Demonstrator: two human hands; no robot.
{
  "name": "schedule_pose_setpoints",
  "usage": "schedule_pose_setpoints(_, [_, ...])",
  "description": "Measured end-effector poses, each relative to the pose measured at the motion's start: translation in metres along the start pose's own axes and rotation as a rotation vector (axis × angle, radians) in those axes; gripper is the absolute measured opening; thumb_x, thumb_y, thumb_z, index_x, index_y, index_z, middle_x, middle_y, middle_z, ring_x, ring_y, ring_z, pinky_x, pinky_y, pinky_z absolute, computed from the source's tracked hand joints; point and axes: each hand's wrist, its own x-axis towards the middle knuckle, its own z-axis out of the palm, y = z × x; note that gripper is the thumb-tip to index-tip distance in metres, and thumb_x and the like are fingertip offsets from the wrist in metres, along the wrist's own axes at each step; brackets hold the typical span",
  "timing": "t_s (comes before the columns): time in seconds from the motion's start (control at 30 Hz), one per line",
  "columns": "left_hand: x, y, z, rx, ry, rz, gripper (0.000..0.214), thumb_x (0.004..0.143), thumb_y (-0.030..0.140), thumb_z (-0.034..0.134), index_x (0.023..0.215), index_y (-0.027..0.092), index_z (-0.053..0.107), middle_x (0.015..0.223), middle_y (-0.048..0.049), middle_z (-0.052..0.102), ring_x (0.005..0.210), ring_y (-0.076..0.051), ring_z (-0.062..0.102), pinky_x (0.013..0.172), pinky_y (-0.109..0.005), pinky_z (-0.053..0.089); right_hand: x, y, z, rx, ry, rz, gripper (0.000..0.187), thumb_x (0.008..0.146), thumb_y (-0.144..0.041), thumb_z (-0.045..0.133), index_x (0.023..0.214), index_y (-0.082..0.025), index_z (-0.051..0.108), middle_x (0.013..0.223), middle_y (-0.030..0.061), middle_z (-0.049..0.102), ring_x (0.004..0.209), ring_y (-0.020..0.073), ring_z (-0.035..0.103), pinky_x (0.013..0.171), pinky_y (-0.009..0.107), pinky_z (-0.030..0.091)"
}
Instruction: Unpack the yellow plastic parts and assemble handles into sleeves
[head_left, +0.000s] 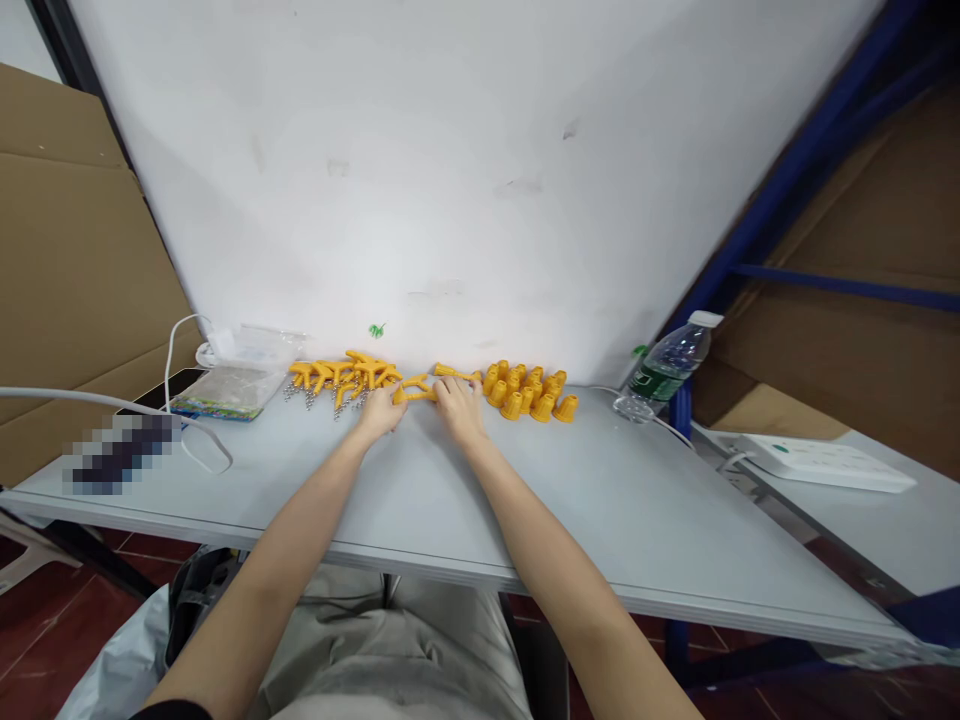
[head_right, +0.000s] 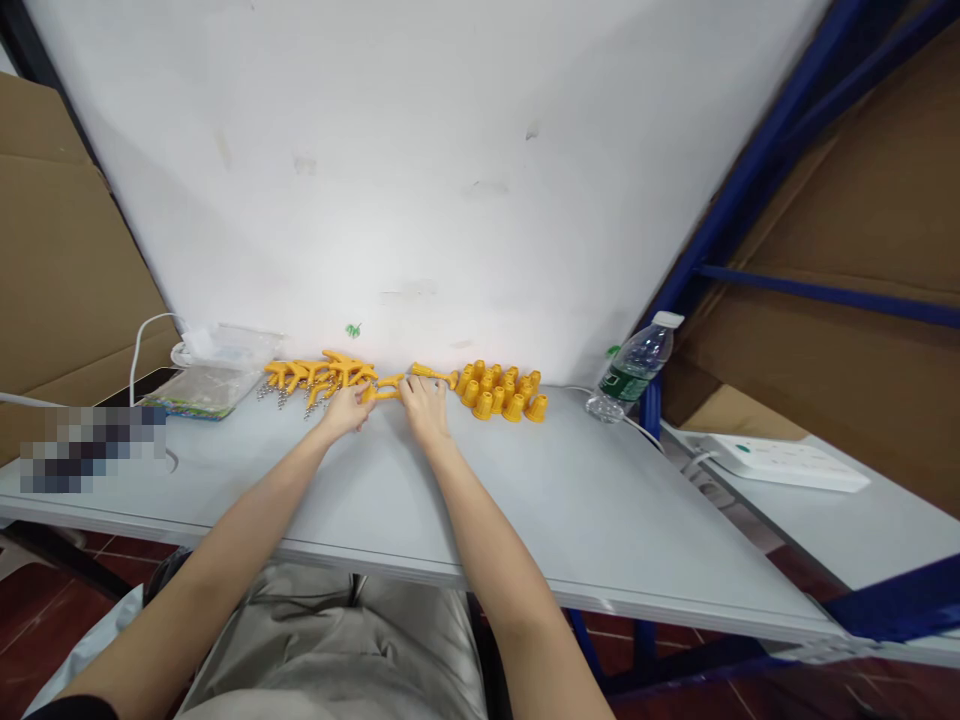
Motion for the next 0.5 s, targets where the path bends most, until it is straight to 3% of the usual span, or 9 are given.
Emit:
schedule_pose_setpoints(0.1, [-0.001,-0.002,0.0,0.193,0.179,0.238,0.051,0.089,0.025,0.052,0.138,0.015,0.05,0.089,-0.0089,0.071,0.084,-0.021,0.067,0.087,-0.034,0.05,-0.002,0.005,0.003,0.064,0.001,-0.034,0.029,0.095,-0.014,0.038,0.116,-0.016,0.058,0.11,0.0142,0.067,0.105,0.0246,0.055,0.097,0.041,0.025])
schedule_pose_setpoints(0.2, [-0.002,-0.005,-0.001,0.305,0.216,0.321,0.051,0.093,0.024,0.045,0.143,0.018,0.044,0.105,-0.0121,0.069,0.098,-0.024,0.065,0.094,-0.036,0.046,-0.004,0.005,0.002,0.11,-0.073,-0.073,0.035,0.094,-0.011,0.036,0.124,-0.015,0.053,0.117,0.0138,0.065,0.108,0.0239,0.055,0.1,0.042,0.023])
schedule_pose_setpoints(0.37, [0.002,-0.011,0.002,0.353,0.191,0.242,0.052,0.092,0.026,0.047,0.144,0.018,0.044,0.099,-0.0105,0.07,0.095,-0.025,0.065,0.091,-0.035,0.048,-0.003,0.001,-0.003,0.045,-0.092,0.007,0.028,0.092,-0.008,0.036,0.104,-0.018,0.059,0.1,0.01,0.067,0.098,0.0236,0.055,0.097,0.042,0.025])
schedule_pose_setpoints(0.5, [0.007,-0.017,0.003,0.234,0.2,0.115,0.052,0.087,0.026,0.053,0.138,0.013,0.051,0.079,-0.0072,0.07,0.082,-0.023,0.067,0.083,-0.033,0.051,-0.001,0.01,-0.007,-0.014,-0.013,0.208,0.02,0.091,-0.01,0.04,0.095,-0.017,0.058,0.099,0.0112,0.064,0.099,0.0248,0.053,0.093,0.041,0.027])
